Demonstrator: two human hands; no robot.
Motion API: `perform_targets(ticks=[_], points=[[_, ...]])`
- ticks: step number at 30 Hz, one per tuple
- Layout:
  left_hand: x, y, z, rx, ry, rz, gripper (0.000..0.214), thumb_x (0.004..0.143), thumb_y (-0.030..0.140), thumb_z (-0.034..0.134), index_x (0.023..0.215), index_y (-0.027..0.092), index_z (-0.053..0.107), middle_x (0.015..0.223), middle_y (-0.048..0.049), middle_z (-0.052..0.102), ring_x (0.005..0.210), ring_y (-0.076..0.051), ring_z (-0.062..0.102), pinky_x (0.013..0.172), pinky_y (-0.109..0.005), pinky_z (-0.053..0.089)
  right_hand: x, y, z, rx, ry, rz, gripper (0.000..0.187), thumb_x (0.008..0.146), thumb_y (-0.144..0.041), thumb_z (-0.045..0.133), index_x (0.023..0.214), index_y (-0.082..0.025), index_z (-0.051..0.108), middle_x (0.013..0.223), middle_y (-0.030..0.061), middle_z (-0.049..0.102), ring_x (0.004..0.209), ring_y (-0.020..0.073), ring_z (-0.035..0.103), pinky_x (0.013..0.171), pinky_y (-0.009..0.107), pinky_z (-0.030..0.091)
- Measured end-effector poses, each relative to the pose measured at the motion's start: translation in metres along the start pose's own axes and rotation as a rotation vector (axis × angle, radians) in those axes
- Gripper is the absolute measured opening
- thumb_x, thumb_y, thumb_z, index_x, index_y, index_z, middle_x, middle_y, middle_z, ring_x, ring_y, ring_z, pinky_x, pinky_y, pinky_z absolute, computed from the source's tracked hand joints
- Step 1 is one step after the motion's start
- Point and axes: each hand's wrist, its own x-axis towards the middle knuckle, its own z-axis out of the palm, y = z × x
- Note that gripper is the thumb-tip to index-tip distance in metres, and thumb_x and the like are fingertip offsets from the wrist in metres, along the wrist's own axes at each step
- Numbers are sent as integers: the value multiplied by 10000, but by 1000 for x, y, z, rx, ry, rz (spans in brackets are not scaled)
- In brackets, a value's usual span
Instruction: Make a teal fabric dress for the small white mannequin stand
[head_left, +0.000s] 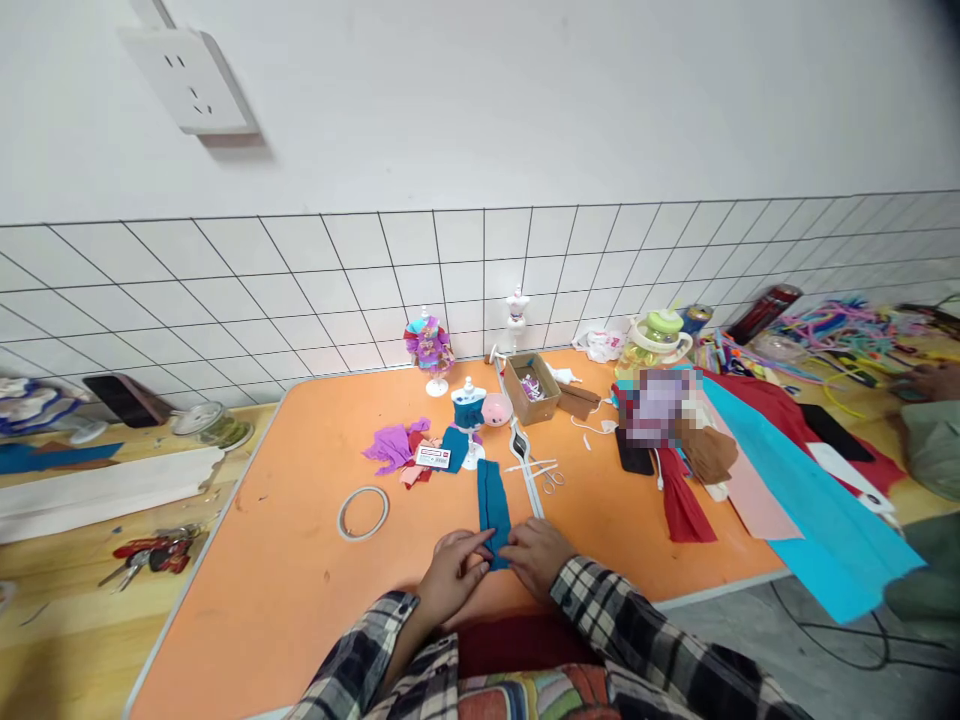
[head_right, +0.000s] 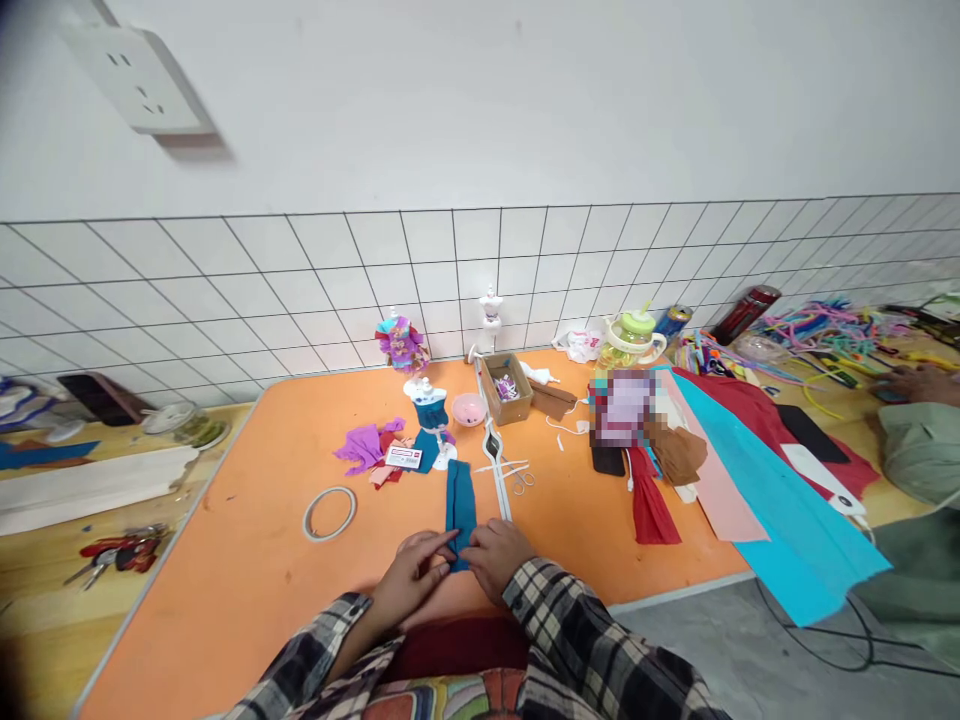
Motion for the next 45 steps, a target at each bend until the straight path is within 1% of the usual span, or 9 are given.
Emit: perform_targets(ticks=[7, 10, 14, 20, 23, 30, 35, 40, 45], points=[[1, 0, -7, -131, 134, -67, 273, 877, 369, 518, 1065, 239, 667, 1078, -58, 692, 1018, -223, 607, 913, -336, 458, 12, -6, 13, -67, -6, -46, 157, 816, -363, 643, 886, -240, 709, 940, 44, 648, 956, 237, 518, 827, 383, 372], [-7, 2, -15, -7, 210, -114, 289, 921, 383, 441, 874, 208, 666, 888, -59, 692, 864, -210, 622, 778, -319, 483, 17, -17, 15, 4, 23, -15, 183, 844, -382, 609, 890, -241, 717, 873, 31, 649, 870, 189, 556, 767, 310, 408], [-19, 7, -22, 258, 118, 34, 253, 923, 326, 452, 813, 197, 639, 812, -55, 655, 820, -209, 589, 735, -327, 451, 22, -26, 8, 122, 96, 6, 230, 923, -269, 469, 1013, -209, 672, 949, 36, 636, 881, 137, 566, 776, 243, 419], [-25, 10, -15, 499, -74, 318, 151, 900, 280, 512, 973, 227, 632, 922, -42, 650, 883, -211, 558, 785, -346, 426, 27, -21, 3, 16, 99, 41, 160, 821, -272, 578, 925, -197, 673, 985, 62, 620, 963, 226, 523, 843, 350, 390], [-26, 7, -21, 535, -117, 348, 134, 889, 310, 534, 871, 222, 633, 862, -30, 643, 892, -213, 546, 824, -363, 410, 30, -23, 4, 14, 77, 1, 189, 870, -273, 502, 861, -197, 675, 898, 49, 620, 891, 195, 529, 793, 316, 396], [-26, 3, -63, 467, -138, 327, 224, 877, 349, 533, 726, 222, 639, 784, -37, 652, 922, -226, 557, 880, -385, 416, 28, -10, -3, -60, 6, -96, 288, 824, -308, 555, 1090, -226, 628, 1087, 62, 619, 1006, 248, 499, 878, 399, 373], [-14, 5, -34, 458, 93, 23, 414, 947, 431, 375, 1198, 184, 592, 1158, -115, 640, 1077, -237, 560, 940, -385, 430, 22, -3, 5, 5, 107, -2, 405, 881, -326, 472, 1271, -235, 529, 1273, 41, 567, 1111, 218, 479, 983, 354, 348], [-13, -10, 15, 635, -74, -13, 734, 887, 583, 380, 1484, 177, 247, 1531, -111, 283, 1387, -335, 279, 1109, -536, 200, 13, 23, 5, -102, 80, 77, 536, 914, -467, 399, 1403, -248, 411, 1459, 46, 415, 1331, 262, 321, 1083, 452, 223], [-15, -18, 9, 677, -127, 73, 822, 847, 622, 436, 1498, 222, 133, 1547, -108, 201, 1398, -367, 238, 1121, -570, 101, 0, 53, 7, -216, 96, 110, 638, 904, -550, 369, 1468, -264, 281, 1515, 41, 303, 1402, 313, 189, 1100, 570, 83]])
